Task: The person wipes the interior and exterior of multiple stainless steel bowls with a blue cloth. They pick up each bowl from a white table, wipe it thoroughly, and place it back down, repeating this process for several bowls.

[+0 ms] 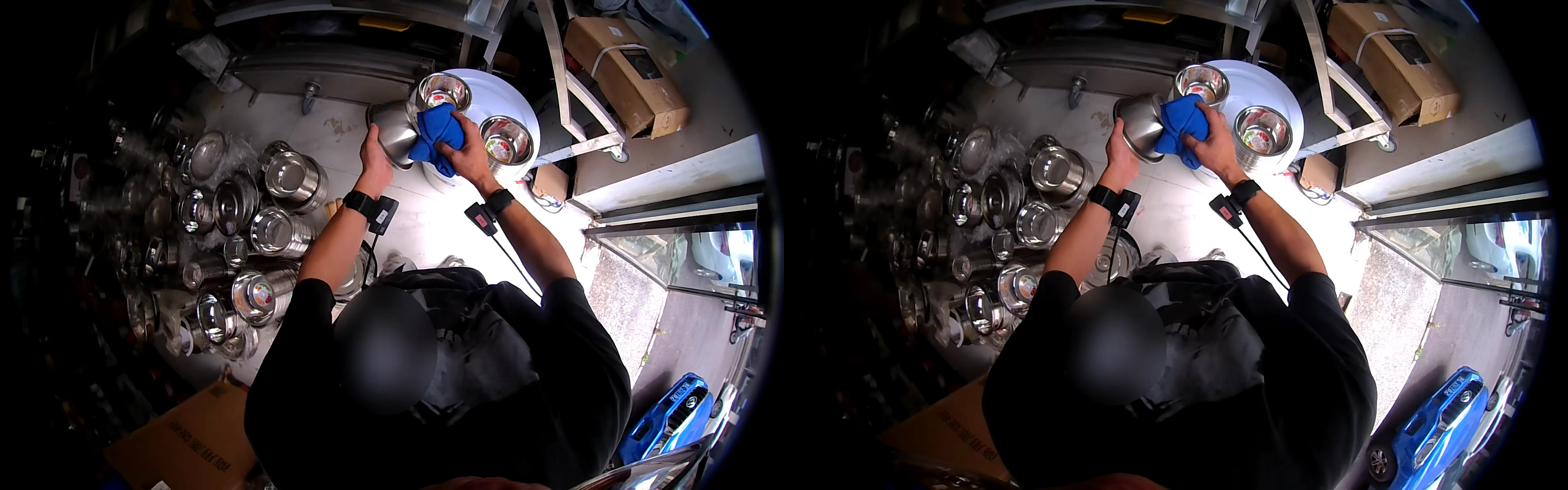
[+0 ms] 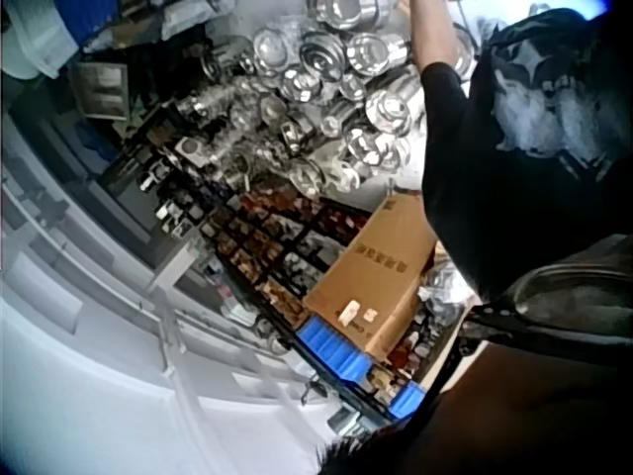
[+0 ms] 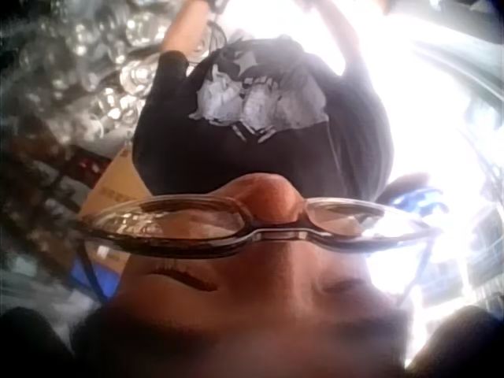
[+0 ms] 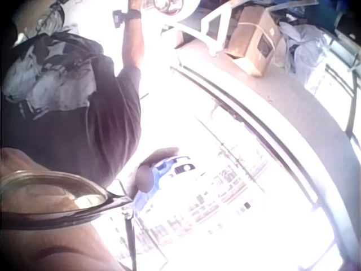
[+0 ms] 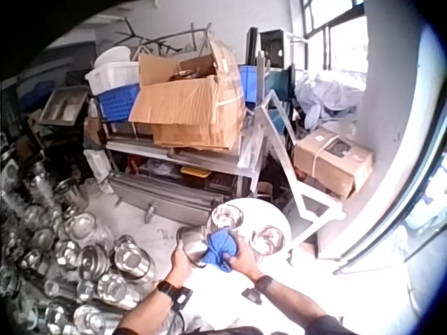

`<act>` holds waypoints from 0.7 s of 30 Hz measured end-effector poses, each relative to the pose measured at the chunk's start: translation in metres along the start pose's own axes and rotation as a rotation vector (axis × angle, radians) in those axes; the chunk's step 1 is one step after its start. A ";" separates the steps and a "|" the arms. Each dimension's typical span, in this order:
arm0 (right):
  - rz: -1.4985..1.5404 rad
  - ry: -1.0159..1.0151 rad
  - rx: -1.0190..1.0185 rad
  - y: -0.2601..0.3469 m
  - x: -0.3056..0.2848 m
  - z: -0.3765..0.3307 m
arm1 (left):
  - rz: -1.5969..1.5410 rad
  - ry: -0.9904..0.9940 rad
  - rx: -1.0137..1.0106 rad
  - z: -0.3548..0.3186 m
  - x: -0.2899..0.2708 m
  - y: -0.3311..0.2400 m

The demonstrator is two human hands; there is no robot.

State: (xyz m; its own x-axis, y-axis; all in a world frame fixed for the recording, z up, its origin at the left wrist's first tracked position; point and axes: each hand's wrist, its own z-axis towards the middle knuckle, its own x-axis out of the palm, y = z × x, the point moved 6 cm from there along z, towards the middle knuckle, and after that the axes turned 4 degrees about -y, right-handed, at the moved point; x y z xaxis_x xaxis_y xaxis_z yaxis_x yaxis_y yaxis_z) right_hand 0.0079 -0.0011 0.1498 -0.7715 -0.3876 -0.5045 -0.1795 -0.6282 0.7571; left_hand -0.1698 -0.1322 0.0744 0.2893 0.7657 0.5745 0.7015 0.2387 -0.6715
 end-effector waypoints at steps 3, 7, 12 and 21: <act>-0.232 0.087 -0.270 0.059 -0.001 0.003 | 0.031 0.061 -0.040 0.003 0.006 0.011; -0.389 0.176 -0.467 0.079 0.020 -0.003 | -0.040 0.177 -0.030 0.004 0.009 0.018; -0.414 0.206 -0.548 0.053 0.025 -0.024 | -0.076 0.160 -0.114 -0.006 0.012 -0.003; -0.048 0.132 0.008 -0.042 0.002 -0.012 | -0.249 0.072 -0.139 -0.007 -0.028 -0.009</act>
State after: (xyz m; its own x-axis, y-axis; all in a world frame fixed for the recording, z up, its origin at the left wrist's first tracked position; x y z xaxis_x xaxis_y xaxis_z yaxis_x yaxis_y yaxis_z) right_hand 0.0213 0.0162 0.1122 -0.6747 -0.4432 -0.5902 -0.2193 -0.6431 0.7337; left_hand -0.1799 -0.1600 0.0674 0.1388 0.6485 0.7484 0.8377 0.3262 -0.4380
